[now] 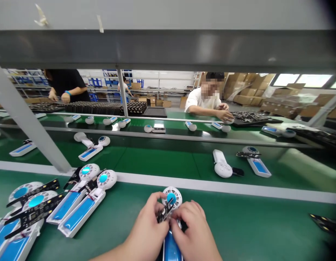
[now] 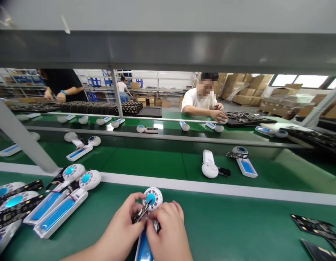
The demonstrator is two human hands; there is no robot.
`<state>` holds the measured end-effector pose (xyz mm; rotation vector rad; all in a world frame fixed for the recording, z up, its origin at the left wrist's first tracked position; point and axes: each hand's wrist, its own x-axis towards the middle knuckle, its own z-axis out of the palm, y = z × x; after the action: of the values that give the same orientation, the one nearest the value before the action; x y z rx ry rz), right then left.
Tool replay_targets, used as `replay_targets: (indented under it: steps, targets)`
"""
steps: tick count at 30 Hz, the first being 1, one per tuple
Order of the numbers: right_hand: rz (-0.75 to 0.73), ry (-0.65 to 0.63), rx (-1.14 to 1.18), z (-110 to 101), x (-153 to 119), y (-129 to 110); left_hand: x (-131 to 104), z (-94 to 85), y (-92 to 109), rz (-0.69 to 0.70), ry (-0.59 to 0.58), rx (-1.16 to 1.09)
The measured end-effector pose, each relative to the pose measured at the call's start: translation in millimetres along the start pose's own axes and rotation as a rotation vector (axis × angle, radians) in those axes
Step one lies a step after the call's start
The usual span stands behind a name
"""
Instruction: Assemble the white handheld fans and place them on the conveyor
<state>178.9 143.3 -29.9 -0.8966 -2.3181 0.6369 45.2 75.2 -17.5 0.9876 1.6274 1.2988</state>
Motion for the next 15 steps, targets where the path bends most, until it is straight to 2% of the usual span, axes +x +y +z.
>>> replay_targets:
  steps: [4,9,15]
  targets:
    - [0.041,-0.038,0.004,-4.4,-1.5,-3.2,-1.4,0.1,1.8,0.02,-0.026,-0.002]
    - [0.024,-0.058,-0.004,-6.5,-2.3,-7.3,-3.7,-1.2,3.6,0.106,-0.098,0.06]
    - [0.057,0.041,0.093,-5.5,-5.0,-5.1,-3.0,-5.0,5.3,0.233,-0.036,0.268]
